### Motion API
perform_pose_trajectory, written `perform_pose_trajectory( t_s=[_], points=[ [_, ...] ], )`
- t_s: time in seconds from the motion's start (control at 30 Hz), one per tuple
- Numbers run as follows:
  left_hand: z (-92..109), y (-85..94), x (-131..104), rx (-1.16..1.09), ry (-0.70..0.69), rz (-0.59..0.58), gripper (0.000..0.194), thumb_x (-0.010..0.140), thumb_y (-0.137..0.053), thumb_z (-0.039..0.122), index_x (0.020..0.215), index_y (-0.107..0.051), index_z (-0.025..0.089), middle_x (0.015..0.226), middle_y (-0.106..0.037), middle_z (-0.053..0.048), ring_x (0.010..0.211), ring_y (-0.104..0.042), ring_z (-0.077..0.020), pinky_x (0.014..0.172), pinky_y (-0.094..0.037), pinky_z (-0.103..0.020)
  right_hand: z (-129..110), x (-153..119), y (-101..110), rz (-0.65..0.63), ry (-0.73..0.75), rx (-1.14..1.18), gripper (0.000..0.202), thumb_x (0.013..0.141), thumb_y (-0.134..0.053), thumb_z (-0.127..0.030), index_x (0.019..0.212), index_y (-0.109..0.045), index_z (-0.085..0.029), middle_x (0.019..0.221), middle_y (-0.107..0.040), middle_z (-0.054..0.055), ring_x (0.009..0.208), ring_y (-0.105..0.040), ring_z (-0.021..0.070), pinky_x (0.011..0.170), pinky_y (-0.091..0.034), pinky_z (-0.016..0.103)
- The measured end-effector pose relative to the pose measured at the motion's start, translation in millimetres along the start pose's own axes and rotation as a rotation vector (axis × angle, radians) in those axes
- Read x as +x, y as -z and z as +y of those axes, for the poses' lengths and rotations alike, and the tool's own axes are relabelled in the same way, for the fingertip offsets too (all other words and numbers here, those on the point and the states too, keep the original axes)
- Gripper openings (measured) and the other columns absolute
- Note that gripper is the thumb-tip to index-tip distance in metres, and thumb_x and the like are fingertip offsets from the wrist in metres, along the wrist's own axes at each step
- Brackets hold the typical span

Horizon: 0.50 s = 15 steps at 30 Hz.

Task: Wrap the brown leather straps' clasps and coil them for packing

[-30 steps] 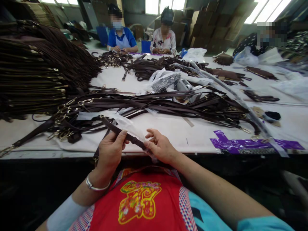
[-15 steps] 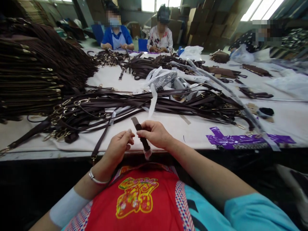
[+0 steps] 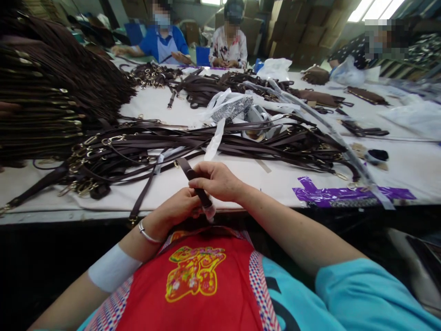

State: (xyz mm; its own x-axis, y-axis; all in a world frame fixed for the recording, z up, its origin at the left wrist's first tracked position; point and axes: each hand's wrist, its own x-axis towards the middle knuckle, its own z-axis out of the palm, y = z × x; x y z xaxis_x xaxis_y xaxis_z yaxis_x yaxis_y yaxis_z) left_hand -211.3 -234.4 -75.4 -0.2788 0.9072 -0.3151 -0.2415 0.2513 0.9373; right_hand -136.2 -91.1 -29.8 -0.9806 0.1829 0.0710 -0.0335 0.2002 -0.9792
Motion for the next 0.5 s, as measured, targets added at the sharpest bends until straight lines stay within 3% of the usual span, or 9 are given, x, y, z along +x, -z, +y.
perform_pose_trajectory(
  t_s=[0.13, 0.23, 0.33, 0.5],
  points=[
    [-2.8, 3.6, 3.5, -0.012, -0.055, 0.197, 0.031, 0.077, -0.070, 0.044, 0.067, -0.065, 0.015, 0.053, -0.056, 0.000, 0.043, -0.044, -0.0082, 0.043, -0.028, -0.020, -5.3, 2.9, 6.7, 0.018, 0.042, 0.003, 0.014, 0.073, -0.071, -0.024, 0.080, -0.062, -0.017, 0.073, -0.061, -0.002, 0.068, -0.055, 0.0132, 0.064, -0.046, 0.027],
    [-9.4, 5.9, 4.8, -0.135, -0.029, 0.254, 0.033, 0.073, -0.074, 0.047, 0.074, -0.065, 0.015, 0.055, -0.056, 0.001, 0.044, -0.046, -0.0080, 0.043, -0.031, -0.019, -5.0, 3.9, 11.9, 0.041, 0.080, -0.005, 0.014, 0.072, -0.071, -0.024, 0.077, -0.060, -0.018, 0.074, -0.060, -0.002, 0.071, -0.054, 0.0139, 0.067, -0.047, 0.028],
    [-12.0, 4.3, 2.1, -0.251, -0.016, 0.203, 0.035, 0.071, -0.078, 0.046, 0.076, -0.064, 0.015, 0.055, -0.054, 0.003, 0.044, -0.045, -0.0066, 0.044, -0.032, -0.018, -1.7, 5.7, 11.2, 0.086, 0.099, -0.080, 0.013, 0.074, -0.070, -0.025, 0.075, -0.059, -0.017, 0.071, -0.058, -0.002, 0.065, -0.051, 0.0127, 0.062, -0.043, 0.026],
    [-2.2, 1.8, -7.0, -0.255, -0.136, 0.000, 0.029, 0.074, -0.077, 0.037, 0.089, -0.067, 0.014, 0.076, -0.067, -0.005, 0.062, -0.061, -0.0139, 0.058, -0.046, -0.025, 3.7, 10.5, 1.1, 0.172, 0.097, -0.355, 0.011, 0.077, -0.069, -0.024, 0.073, -0.062, -0.017, 0.064, -0.056, -0.004, 0.060, -0.046, 0.0110, 0.057, -0.035, 0.025]
  ],
)
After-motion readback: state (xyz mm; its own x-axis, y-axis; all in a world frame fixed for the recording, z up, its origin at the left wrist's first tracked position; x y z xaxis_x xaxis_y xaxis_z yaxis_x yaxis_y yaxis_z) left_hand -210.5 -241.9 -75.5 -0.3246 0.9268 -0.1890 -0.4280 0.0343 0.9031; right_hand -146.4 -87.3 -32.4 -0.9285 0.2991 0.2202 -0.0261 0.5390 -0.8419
